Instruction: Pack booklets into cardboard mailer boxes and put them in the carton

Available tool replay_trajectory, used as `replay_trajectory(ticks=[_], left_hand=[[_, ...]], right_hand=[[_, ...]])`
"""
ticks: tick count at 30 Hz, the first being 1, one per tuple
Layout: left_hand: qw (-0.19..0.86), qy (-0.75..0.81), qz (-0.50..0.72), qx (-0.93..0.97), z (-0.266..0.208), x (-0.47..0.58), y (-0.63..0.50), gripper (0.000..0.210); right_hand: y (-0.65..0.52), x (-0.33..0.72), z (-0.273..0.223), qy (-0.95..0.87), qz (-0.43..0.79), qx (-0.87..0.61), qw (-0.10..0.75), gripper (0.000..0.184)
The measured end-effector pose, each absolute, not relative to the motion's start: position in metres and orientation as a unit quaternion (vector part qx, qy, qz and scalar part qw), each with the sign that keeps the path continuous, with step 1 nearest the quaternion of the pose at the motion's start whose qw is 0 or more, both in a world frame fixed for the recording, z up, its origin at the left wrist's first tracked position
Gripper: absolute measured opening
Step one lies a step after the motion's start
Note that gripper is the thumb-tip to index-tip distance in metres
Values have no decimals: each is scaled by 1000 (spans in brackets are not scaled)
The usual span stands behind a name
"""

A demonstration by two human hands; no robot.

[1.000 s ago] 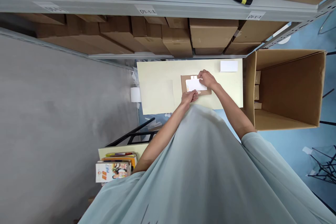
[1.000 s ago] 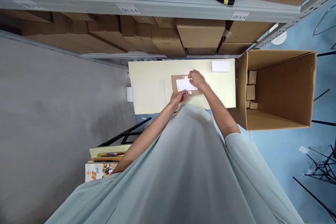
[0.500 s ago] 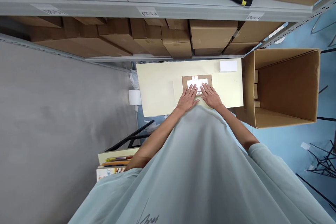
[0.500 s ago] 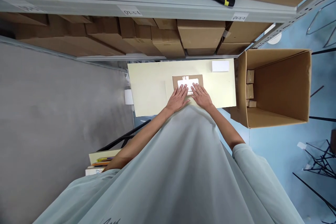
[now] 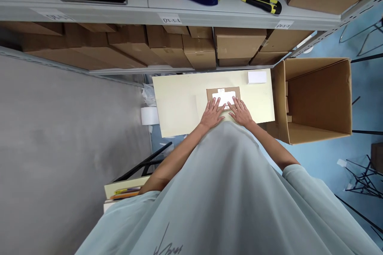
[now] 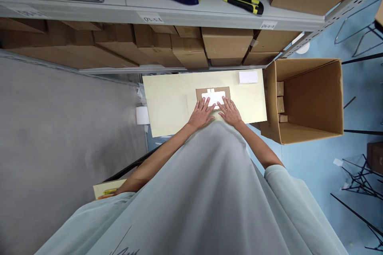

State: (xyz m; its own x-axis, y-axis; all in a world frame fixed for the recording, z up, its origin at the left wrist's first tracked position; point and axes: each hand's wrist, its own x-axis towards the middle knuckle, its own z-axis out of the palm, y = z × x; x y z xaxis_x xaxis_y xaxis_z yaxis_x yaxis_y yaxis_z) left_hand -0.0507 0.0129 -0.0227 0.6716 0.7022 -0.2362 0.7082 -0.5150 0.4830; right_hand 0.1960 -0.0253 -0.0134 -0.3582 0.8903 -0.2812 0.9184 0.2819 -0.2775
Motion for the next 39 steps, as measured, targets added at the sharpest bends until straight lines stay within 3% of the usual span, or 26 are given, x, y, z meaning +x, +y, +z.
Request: replay_trajectory(ticks=[10, 17, 25, 39], left_hand=[[291, 418, 13, 860, -15, -47, 24, 83], [308, 424, 31, 851, -16, -28, 51, 75], [292, 513, 29, 807, -20, -39, 45, 90], [302, 467, 30, 831, -15, -18, 43, 79]], right_hand=[[-11, 199, -8, 791, -206, 576, 21, 80], [22, 179, -13, 770, -220, 599, -4, 76], [19, 180, -15, 744, -213, 634, -1, 78], [24, 168, -18, 738, -224, 637, -15, 70]])
